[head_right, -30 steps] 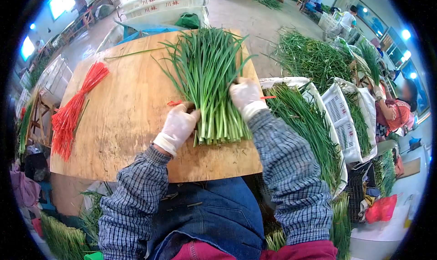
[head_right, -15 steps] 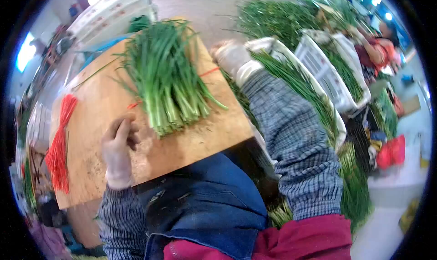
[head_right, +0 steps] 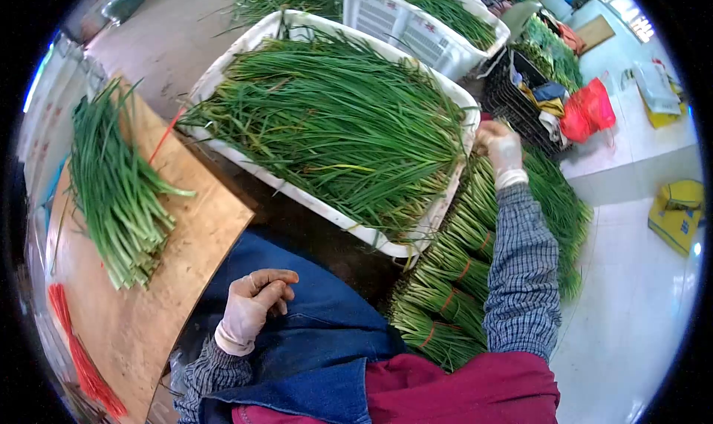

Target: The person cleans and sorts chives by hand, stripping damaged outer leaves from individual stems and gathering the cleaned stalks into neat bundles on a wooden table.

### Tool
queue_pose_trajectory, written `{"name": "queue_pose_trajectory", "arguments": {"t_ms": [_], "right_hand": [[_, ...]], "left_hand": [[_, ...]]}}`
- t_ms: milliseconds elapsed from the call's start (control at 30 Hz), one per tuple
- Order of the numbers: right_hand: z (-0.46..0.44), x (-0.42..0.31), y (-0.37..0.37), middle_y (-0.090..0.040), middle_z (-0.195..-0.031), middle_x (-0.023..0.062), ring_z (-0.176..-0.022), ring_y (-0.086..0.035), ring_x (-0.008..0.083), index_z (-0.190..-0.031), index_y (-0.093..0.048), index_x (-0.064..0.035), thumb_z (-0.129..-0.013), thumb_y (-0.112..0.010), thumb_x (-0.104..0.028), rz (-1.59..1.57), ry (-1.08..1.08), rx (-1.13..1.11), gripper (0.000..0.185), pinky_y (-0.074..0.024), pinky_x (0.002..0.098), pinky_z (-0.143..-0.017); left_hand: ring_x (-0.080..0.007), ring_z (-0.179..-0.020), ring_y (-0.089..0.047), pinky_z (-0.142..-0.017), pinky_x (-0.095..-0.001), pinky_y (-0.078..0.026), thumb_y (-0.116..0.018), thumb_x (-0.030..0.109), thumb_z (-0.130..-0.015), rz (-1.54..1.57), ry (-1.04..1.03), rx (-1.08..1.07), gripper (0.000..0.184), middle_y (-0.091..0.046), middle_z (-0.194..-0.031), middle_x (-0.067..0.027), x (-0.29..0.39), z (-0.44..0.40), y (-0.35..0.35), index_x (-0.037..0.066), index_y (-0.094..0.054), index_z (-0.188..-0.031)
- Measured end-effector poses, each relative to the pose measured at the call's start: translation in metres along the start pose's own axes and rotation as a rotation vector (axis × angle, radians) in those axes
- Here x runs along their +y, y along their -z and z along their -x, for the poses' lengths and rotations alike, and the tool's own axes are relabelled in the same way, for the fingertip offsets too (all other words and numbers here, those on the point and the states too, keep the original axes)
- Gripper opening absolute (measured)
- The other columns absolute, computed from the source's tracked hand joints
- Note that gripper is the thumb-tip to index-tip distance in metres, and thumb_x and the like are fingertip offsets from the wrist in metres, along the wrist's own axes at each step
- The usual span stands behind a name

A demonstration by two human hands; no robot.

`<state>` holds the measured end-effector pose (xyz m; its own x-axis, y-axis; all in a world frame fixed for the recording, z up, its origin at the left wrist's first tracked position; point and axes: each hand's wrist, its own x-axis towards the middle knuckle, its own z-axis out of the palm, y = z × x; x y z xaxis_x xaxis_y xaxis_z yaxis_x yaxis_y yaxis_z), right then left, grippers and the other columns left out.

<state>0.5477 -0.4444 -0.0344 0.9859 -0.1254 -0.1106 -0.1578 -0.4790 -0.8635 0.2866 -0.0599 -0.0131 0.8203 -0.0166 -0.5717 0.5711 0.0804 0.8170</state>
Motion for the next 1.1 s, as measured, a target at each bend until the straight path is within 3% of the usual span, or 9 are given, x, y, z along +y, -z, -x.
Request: {"name": "queue_pose_trajectory", "arguments": {"t_ms": [133, 233, 333, 533, 633, 700, 800, 1000, 1100], "right_hand": [[0.001, 0.044, -0.015, -0.056, -0.11, 0.0182, -0.1, -0.054, 0.0242, -0.115, -0.049, 0.0054, -0.069, -0.067, -0.008, 0.324, 0.048, -0.125, 0.052, -0.0411, 0.0306, -0.089], [-0.003, 0.046, -0.035, -0.043, -0.125, 0.0239, -0.115, -0.043, 0.0338, -0.124, -0.039, 0.0019, -0.062, -0.071, -0.017, 0.748, 0.223, -0.13, 0.073, -0.0356, 0.0365, -0.097], [-0.007, 0.045, -0.055, -0.04, -0.129, 0.02, -0.118, -0.04, 0.035, -0.126, -0.035, -0.0005, -0.059, -0.072, -0.019, 1.066, 0.263, -0.211, 0.079, -0.0346, 0.037, -0.098], [-0.034, 0.053, -0.046, -0.054, -0.108, 0.0205, -0.101, -0.053, 0.0341, -0.116, -0.05, -0.006, -0.06, -0.063, -0.011, 0.753, 0.158, -0.177, 0.058, -0.0423, 0.0373, -0.087], [-0.03, 0.007, -0.058, -0.049, -0.118, 0.0186, -0.108, -0.049, 0.0334, -0.122, -0.045, -0.0057, -0.064, -0.062, -0.013, 1.069, 0.108, -0.193, 0.061, -0.0415, 0.0395, -0.087], [-0.046, 0.003, -0.076, -0.049, -0.118, 0.019, -0.106, -0.049, 0.0333, -0.117, -0.047, -0.0018, -0.066, -0.063, -0.016, 0.945, 0.356, -0.158, 0.055, -0.0402, 0.0382, -0.089], [-0.068, -0.041, -0.13, -0.054, -0.108, 0.0218, -0.103, -0.051, 0.0342, -0.112, -0.049, 0.0035, -0.069, -0.065, -0.019, 0.704, 0.575, -0.163, 0.051, -0.0403, 0.0373, -0.089], [-0.124, -0.13, -0.293, -0.055, -0.106, 0.0237, -0.101, -0.053, 0.0344, -0.116, -0.046, 0.0055, -0.067, -0.07, -0.025, 0.528, 0.757, -0.287, 0.062, -0.0417, 0.0373, -0.087], [-0.149, -0.157, -0.376, -0.052, -0.111, 0.0228, -0.107, -0.048, 0.0335, -0.12, -0.04, 0.0049, -0.066, -0.072, -0.029, 0.658, 0.757, -0.325, 0.072, -0.0406, 0.0367, -0.09]], "left_hand": [[-0.0075, -0.058, -0.052, -0.054, -0.0184, -0.042, -0.052, 0.006, -0.083, 0.04, 0.078, -0.03, 0.02, -0.06, -0.075, -0.0054, -0.005, -0.016, -0.006, -0.003, -0.061, -0.097], [-0.0074, -0.059, -0.052, -0.055, -0.0187, -0.043, -0.053, 0.007, -0.083, 0.051, 0.102, -0.014, 0.02, -0.06, -0.076, -0.0051, -0.007, -0.02, -0.007, -0.003, -0.061, -0.098], [-0.0077, -0.059, -0.052, -0.055, -0.0188, -0.043, -0.053, 0.007, -0.083, 0.05, 0.114, -0.002, 0.02, -0.06, -0.076, -0.005, -0.009, -0.024, -0.007, -0.003, -0.061, -0.098], [-0.0073, -0.059, -0.053, -0.056, -0.0194, -0.044, -0.053, 0.009, -0.083, -0.038, 0.147, 0.024, 0.021, -0.06, -0.078, -0.006, -0.02, -0.04, -0.012, -0.001, -0.061, -0.099], [-0.0195, -0.066, -0.058, -0.062, -0.0274, -0.048, -0.057, 0.009, -0.078, -0.558, -0.337, 0.125, 0.028, -0.06, -0.084, -0.0118, -0.035, -0.066, -0.012, 0.0, -0.058, -0.105], [-0.0304, -0.08, -0.057, -0.073, -0.0329, -0.048, -0.059, 0.011, -0.076, -0.73, -0.426, 0.177, 0.036, -0.057, -0.091, -0.0157, -0.02, -0.083, -0.02, 0.001, -0.053, -0.111], [-0.0327, -0.111, -0.044, -0.092, -0.0389, -0.037, -0.062, 0.015, -0.071, -1.012, -0.649, 0.211, 0.05, -0.047, -0.119, -0.0159, -0.013, -0.114, -0.022, 0.005, -0.049, -0.118], [-0.032, -0.131, -0.021, -0.106, -0.0428, -0.018, -0.061, 0.027, -0.072, -1.388, -0.602, 0.197, 0.071, -0.028, -0.139, -0.0148, -0.09, -0.173, -0.022, 0.007, -0.03, -0.134], [-0.0263, -0.132, -0.019, -0.109, -0.0371, -0.016, -0.052, 0.029, -0.077, -2.295, -0.55, 0.3, 0.069, -0.023, -0.142, -0.0099, -0.094, -0.172, -0.02, 0.01, -0.024, -0.137]]}}
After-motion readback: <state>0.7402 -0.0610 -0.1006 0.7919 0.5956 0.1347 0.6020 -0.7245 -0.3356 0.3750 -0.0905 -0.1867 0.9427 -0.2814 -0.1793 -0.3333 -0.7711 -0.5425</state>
